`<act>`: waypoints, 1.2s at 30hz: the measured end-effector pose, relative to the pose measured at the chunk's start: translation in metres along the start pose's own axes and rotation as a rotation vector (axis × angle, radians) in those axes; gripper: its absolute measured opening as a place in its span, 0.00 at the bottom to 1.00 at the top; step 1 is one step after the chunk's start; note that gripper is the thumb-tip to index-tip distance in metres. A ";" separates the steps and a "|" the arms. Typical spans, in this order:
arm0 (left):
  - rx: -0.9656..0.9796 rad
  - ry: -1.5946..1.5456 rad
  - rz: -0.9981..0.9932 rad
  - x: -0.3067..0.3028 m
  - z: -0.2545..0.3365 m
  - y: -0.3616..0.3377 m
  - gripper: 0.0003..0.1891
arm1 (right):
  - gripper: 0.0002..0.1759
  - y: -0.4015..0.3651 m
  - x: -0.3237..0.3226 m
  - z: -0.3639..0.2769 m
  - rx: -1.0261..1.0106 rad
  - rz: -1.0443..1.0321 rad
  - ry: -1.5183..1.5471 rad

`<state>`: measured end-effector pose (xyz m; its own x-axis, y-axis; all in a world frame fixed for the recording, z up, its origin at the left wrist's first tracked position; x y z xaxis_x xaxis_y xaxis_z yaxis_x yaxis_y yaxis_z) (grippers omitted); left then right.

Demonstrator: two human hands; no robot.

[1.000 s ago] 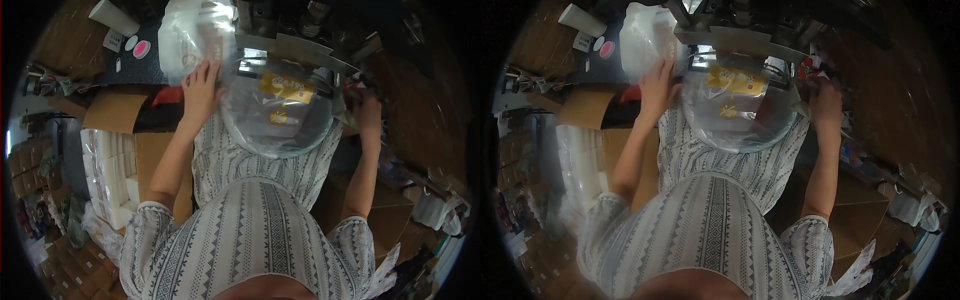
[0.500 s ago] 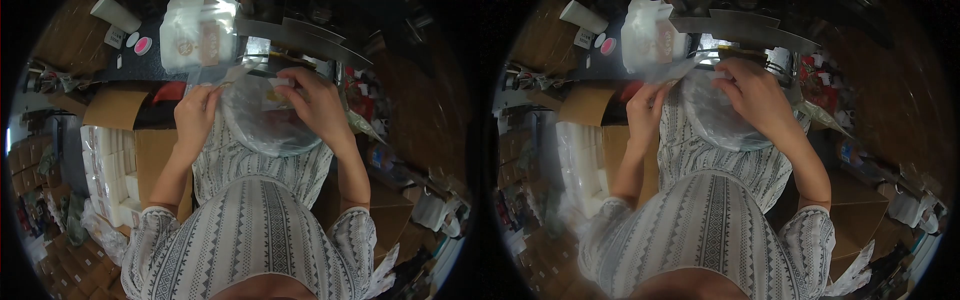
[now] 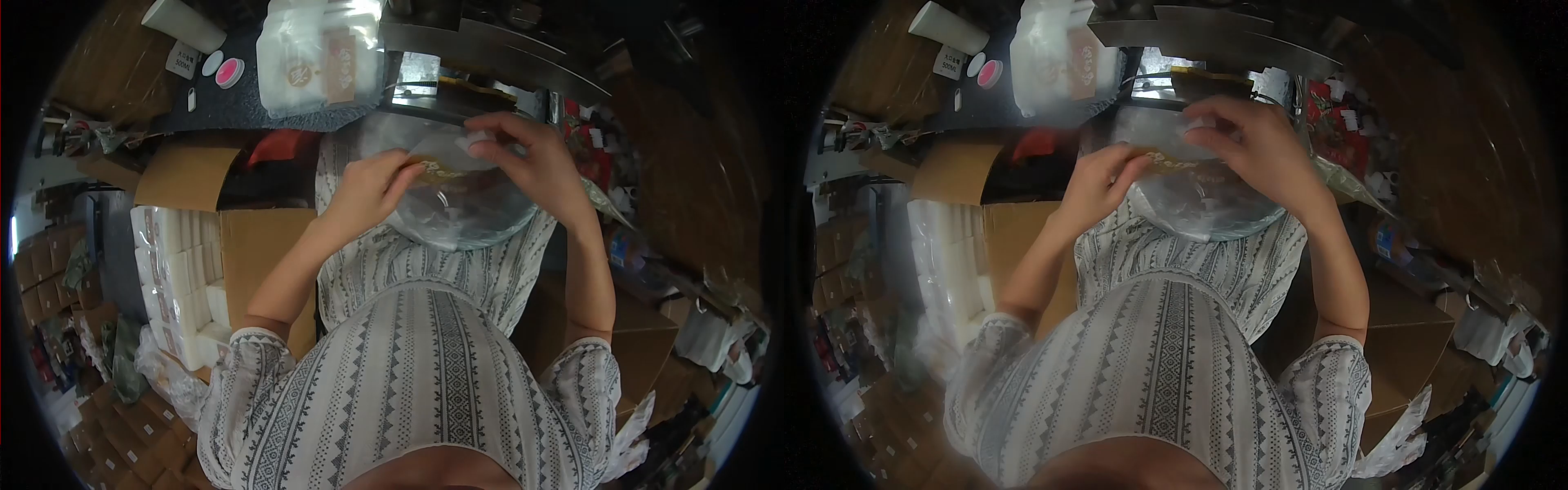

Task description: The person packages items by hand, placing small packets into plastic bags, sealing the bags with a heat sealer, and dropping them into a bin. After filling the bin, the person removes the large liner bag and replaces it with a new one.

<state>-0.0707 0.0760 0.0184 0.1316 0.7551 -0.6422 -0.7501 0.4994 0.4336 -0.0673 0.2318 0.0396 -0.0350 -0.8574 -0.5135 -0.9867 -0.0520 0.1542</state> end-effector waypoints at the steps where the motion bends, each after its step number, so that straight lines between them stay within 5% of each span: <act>1: -0.237 -0.204 -0.047 0.015 -0.019 -0.002 0.07 | 0.15 -0.001 -0.006 0.013 0.087 0.063 0.042; 2: -0.473 -0.408 -0.093 0.032 -0.035 -0.006 0.09 | 0.15 -0.003 -0.008 0.018 0.085 0.062 0.040; 5: -0.709 -0.544 -0.104 0.056 -0.054 0.006 0.13 | 0.16 -0.010 -0.042 0.030 0.102 0.299 -0.053; 11: -0.765 -0.753 0.031 0.072 -0.067 0.024 0.15 | 0.18 -0.036 -0.091 0.067 0.235 0.390 -0.425; 13: -0.744 -0.621 -0.041 0.071 -0.070 0.021 0.16 | 0.17 -0.039 -0.113 0.097 0.082 0.505 -0.946; 15: -0.710 -0.489 -0.109 0.062 -0.086 0.026 0.16 | 0.15 -0.040 -0.111 0.117 0.169 0.471 -0.888; 17: -0.071 0.092 0.580 -0.040 -0.069 0.049 0.20 | 0.14 -0.034 -0.113 0.128 0.245 0.443 -0.829; 18: -0.076 0.094 0.572 -0.045 -0.081 0.035 0.20 | 0.13 -0.037 -0.112 0.130 0.262 0.434 -0.772; 20: 0.110 0.902 0.218 -0.017 -0.090 0.021 0.23 | 0.13 -0.038 -0.115 0.127 0.267 0.434 -0.717; 23: -0.034 0.620 0.123 -0.039 -0.096 0.002 0.17 | 0.12 -0.045 -0.107 0.093 0.210 0.369 -0.743; 27: -0.330 0.535 0.227 -0.067 -0.067 -0.016 0.12 | 0.12 -0.020 -0.042 0.009 0.098 0.229 0.087; 33: -0.210 0.372 0.288 -0.062 -0.016 -0.010 0.09 | 0.13 0.000 0.002 -0.044 -0.261 0.172 -0.192; 36: -0.167 0.257 0.205 -0.044 -0.009 -0.007 0.06 | 0.13 -0.003 0.006 -0.038 -0.197 0.083 -0.127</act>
<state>-0.0774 0.0351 0.0377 -0.1841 0.6904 -0.6997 -0.8420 0.2565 0.4746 -0.0588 0.2073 0.0684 -0.1470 -0.7922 -0.5923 -0.9299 -0.0934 0.3557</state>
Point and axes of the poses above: each hand's wrist, its own y-axis towards the middle knuckle, its own x-axis out of the palm, z = x × y, the point moved 10 cm from there along y, towards the middle knuckle, and after that the axes turned 8 degrees about z, right-handed, at the moved point
